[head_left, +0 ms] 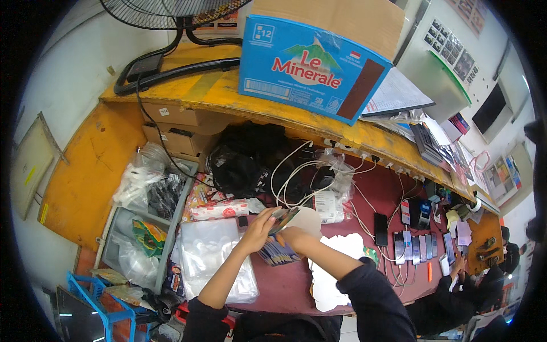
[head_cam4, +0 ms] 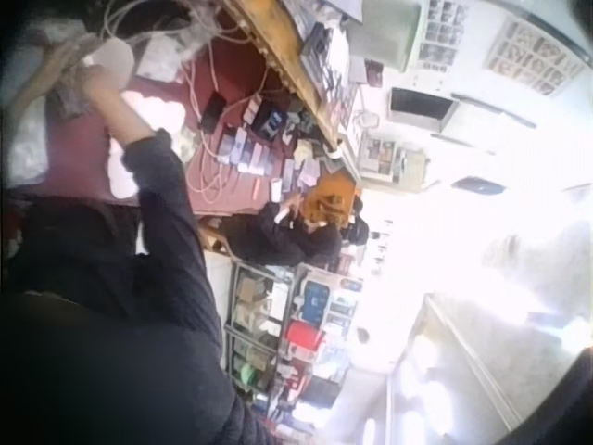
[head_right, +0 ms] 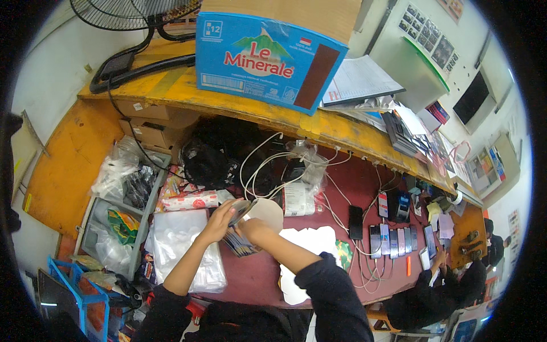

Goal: The person folds flat, colorful printed paper pieces into small open-top boxes at a cluttered counter. They repeatedly fold edges, tuck flaps, and stack finished boxes. The person also briefly handles a small wrapped food item and places it into a plastic bag.

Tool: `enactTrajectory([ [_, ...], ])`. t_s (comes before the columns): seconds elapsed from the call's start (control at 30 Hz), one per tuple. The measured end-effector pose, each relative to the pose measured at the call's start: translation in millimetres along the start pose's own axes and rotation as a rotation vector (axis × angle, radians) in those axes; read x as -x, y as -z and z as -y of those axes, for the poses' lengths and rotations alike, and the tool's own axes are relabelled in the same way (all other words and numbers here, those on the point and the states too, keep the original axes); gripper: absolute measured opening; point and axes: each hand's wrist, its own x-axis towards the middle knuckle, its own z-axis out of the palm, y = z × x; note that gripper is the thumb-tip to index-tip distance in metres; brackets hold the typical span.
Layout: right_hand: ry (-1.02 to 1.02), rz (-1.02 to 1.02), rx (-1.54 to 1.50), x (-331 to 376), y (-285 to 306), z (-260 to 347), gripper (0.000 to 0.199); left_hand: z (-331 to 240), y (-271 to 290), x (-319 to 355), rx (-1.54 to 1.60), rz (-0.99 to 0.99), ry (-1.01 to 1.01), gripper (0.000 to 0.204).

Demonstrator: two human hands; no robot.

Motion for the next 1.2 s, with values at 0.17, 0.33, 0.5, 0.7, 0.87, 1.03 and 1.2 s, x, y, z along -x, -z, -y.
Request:
enactTrajectory([
  [0.17,-0.429,-0.065,-0.339,-32,3,27,0.026,5,-4,-1,-0.004,-0.087,0.056,0.041],
  [0.33,-0.161,-0.145,-0.234,41,30,23,0.032,-13,-4,12,-0.053,-0.251,0.254,0.044],
  [0.5,0.021,-1.028,-0.515,182,19,-10,0.026,-52,-81,51,-0.375,-0.89,-0.453,0.029],
  [0.7,-0.367,-1.114,-0.712,279,-82,-39,0.025,-40,-270,104,-0.531,0.39,-0.477,0.061],
  [0.87,-0.616,-1.035,-1.086,328,-168,-26,0.023,-2,-318,125,-0.734,0.635,-0.216,0.062],
  [1.03,-0.621,-1.07,-1.107,331,-185,-21,0.029,-18,-299,108,-0.653,0.678,-0.235,0.036],
  [1.2,-0.58,-1.423,-0.45,308,-135,-9,0.045,-97,-223,56,-0.216,0.381,-0.223,0.019],
])
